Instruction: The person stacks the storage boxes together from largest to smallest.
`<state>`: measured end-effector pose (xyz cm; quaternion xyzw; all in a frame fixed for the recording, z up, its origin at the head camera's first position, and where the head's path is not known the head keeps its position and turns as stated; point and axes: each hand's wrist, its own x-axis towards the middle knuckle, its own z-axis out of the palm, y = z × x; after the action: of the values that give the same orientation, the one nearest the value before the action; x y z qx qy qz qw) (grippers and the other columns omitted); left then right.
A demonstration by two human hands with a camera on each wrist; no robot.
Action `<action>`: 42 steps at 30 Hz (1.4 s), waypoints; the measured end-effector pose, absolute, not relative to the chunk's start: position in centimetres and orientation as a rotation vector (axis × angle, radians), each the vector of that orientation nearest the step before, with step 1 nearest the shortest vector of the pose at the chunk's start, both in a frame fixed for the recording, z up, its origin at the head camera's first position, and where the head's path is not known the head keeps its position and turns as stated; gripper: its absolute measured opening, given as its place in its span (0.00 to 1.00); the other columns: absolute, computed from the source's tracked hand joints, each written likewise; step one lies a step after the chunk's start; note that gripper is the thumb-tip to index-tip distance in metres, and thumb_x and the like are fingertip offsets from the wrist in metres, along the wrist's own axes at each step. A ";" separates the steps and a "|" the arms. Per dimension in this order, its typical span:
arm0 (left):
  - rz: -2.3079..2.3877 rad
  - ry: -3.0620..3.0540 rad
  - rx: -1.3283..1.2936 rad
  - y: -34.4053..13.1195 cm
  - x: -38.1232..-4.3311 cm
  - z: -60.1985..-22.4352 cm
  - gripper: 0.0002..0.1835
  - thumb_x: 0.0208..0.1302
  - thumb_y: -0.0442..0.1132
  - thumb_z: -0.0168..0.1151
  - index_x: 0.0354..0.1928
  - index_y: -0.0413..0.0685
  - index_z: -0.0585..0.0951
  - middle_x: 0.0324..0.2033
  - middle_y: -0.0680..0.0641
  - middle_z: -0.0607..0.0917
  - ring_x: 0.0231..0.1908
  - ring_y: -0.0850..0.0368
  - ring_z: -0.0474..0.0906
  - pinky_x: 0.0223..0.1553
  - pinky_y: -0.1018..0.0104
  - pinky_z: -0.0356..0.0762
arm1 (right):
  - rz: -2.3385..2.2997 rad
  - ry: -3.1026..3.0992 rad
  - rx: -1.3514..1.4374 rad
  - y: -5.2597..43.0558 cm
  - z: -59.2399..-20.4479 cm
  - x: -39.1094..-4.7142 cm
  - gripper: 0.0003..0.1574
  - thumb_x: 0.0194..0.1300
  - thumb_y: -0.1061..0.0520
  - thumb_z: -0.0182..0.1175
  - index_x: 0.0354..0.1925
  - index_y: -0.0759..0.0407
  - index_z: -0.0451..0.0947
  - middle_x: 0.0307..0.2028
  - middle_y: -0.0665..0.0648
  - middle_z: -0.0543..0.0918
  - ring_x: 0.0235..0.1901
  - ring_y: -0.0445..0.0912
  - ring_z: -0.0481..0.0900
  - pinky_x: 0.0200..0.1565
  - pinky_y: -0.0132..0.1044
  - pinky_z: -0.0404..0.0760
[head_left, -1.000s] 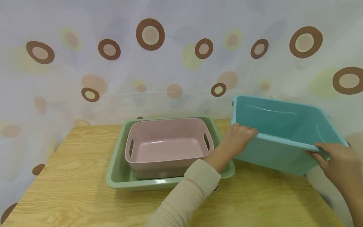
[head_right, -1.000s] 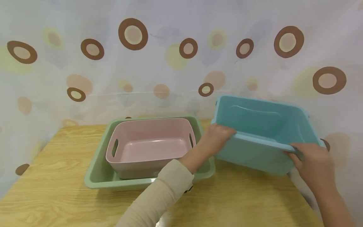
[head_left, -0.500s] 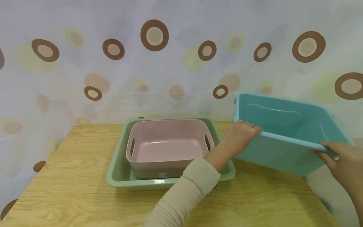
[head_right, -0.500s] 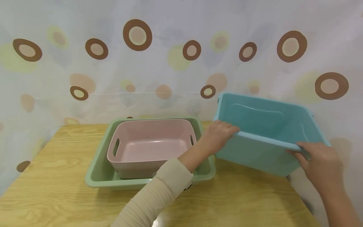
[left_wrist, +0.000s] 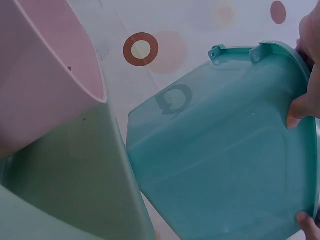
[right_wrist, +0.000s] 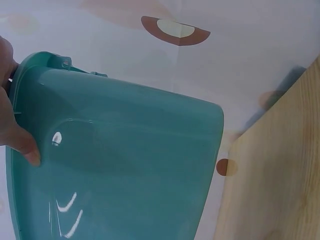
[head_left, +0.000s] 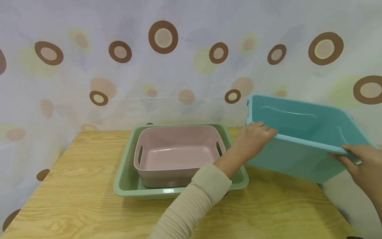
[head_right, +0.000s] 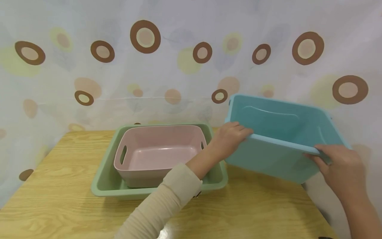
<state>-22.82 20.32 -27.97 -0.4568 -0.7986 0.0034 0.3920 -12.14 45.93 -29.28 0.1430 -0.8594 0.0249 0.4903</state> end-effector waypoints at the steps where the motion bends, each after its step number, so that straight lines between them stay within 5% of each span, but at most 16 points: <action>1: 0.003 -2.024 -1.158 20.3 -22.8 -28.0 0.13 0.67 0.37 0.50 0.44 0.64 0.80 0.35 0.66 0.84 0.29 0.69 0.74 0.27 0.81 0.64 | 0.085 -2.088 0.346 45.9 -29.3 -12.2 0.51 0.59 0.28 0.39 0.24 0.77 0.78 0.19 0.74 0.78 0.20 0.45 0.75 0.35 0.20 0.64; 4: -0.006 -2.011 -1.153 20.2 -22.9 -28.0 0.13 0.66 0.36 0.50 0.43 0.63 0.81 0.33 0.66 0.84 0.27 0.69 0.72 0.25 0.80 0.59 | 0.148 -2.085 0.337 45.8 -29.4 -12.4 0.52 0.58 0.28 0.40 0.25 0.78 0.78 0.20 0.75 0.78 0.34 0.17 0.63 0.42 0.09 0.53; 7: -0.003 -1.999 -1.148 20.1 -22.9 -27.9 0.13 0.66 0.35 0.50 0.42 0.63 0.81 0.32 0.65 0.84 0.27 0.69 0.72 0.25 0.79 0.57 | 0.179 -2.071 0.337 45.8 -29.5 -12.5 0.52 0.57 0.28 0.42 0.25 0.78 0.77 0.20 0.76 0.77 0.45 0.11 0.50 0.45 0.07 0.50; 9: 0.006 -1.989 -1.140 20.0 -23.0 -27.9 0.14 0.65 0.35 0.50 0.42 0.63 0.81 0.32 0.65 0.84 0.27 0.69 0.73 0.25 0.79 0.59 | 0.165 -2.067 0.335 45.8 -29.4 -12.6 0.52 0.57 0.27 0.41 0.25 0.78 0.77 0.20 0.76 0.77 0.40 0.12 0.56 0.45 0.08 0.50; 12: 0.003 -1.976 -1.130 19.8 -23.0 -27.7 0.14 0.65 0.35 0.51 0.41 0.63 0.81 0.33 0.65 0.84 0.29 0.69 0.75 0.26 0.80 0.64 | 0.133 -2.063 0.336 45.7 -29.3 -12.7 0.52 0.57 0.27 0.40 0.25 0.78 0.77 0.20 0.75 0.78 0.25 0.32 0.74 0.44 0.08 0.50; 15: -0.004 -1.975 -1.128 19.6 -23.1 -27.6 0.13 0.65 0.36 0.51 0.42 0.62 0.81 0.35 0.64 0.84 0.32 0.69 0.77 0.28 0.80 0.67 | 0.098 -2.057 0.339 45.5 -29.1 -12.9 0.53 0.58 0.27 0.39 0.25 0.78 0.78 0.20 0.74 0.78 0.22 0.64 0.70 0.44 0.09 0.50; 17: -0.010 -1.978 -1.131 19.4 -23.1 -27.5 0.13 0.66 0.36 0.51 0.43 0.62 0.81 0.35 0.64 0.84 0.33 0.69 0.77 0.28 0.80 0.68 | 0.120 -2.056 0.343 45.4 -29.0 -13.0 0.53 0.57 0.27 0.40 0.25 0.78 0.78 0.20 0.74 0.78 0.22 0.46 0.76 0.44 0.08 0.50; 19: -0.007 -1.983 -1.132 19.2 -23.1 -27.4 0.13 0.66 0.36 0.51 0.44 0.62 0.81 0.36 0.64 0.84 0.34 0.69 0.78 0.29 0.81 0.69 | 0.133 -2.054 0.347 45.2 -28.9 -13.1 0.53 0.57 0.27 0.41 0.24 0.78 0.78 0.20 0.74 0.78 0.29 0.25 0.70 0.42 0.09 0.52; 22: 0.000 -1.998 -1.136 18.8 -23.2 -27.2 0.13 0.66 0.37 0.51 0.45 0.62 0.81 0.37 0.63 0.84 0.35 0.68 0.78 0.30 0.81 0.69 | 0.139 -2.052 0.354 44.9 -28.7 -13.3 0.53 0.56 0.27 0.41 0.24 0.77 0.78 0.19 0.74 0.78 0.38 0.15 0.57 0.35 0.15 0.59; 25: 0.005 -2.014 -1.135 18.5 -23.2 -26.9 0.13 0.66 0.37 0.51 0.46 0.61 0.81 0.39 0.63 0.84 0.36 0.68 0.78 0.31 0.81 0.70 | 0.094 -2.049 0.365 44.6 -28.4 -13.5 0.52 0.58 0.27 0.40 0.24 0.76 0.78 0.18 0.73 0.77 0.22 0.35 0.74 0.29 0.29 0.64; 28: 0.006 -2.015 -1.128 18.1 -23.2 -26.7 0.13 0.65 0.36 0.52 0.46 0.61 0.81 0.39 0.63 0.84 0.37 0.68 0.78 0.32 0.80 0.70 | 0.055 -2.049 0.367 44.2 -28.2 -13.6 0.52 0.59 0.27 0.39 0.24 0.76 0.78 0.19 0.73 0.77 0.18 0.65 0.72 0.28 0.35 0.64; 36: -0.016 -2.027 -1.138 16.7 -23.5 -26.3 0.13 0.64 0.35 0.53 0.46 0.59 0.81 0.40 0.61 0.84 0.38 0.67 0.78 0.35 0.79 0.72 | 0.027 -2.088 0.352 42.8 -27.7 -13.8 0.53 0.61 0.27 0.36 0.27 0.76 0.79 0.21 0.74 0.78 0.20 0.66 0.74 0.28 0.50 0.70; 42: -0.051 -2.004 -1.152 16.0 -23.9 -26.0 0.13 0.65 0.34 0.52 0.45 0.57 0.81 0.39 0.60 0.85 0.39 0.66 0.79 0.37 0.78 0.73 | 0.033 -2.083 0.367 42.2 -27.1 -14.3 0.53 0.62 0.28 0.35 0.27 0.76 0.79 0.22 0.73 0.79 0.22 0.65 0.75 0.29 0.51 0.70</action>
<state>-23.90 15.95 -25.99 -0.4561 -0.7933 -0.0201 0.4028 -14.29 42.17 -27.14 0.1511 -0.8578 0.0136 0.4910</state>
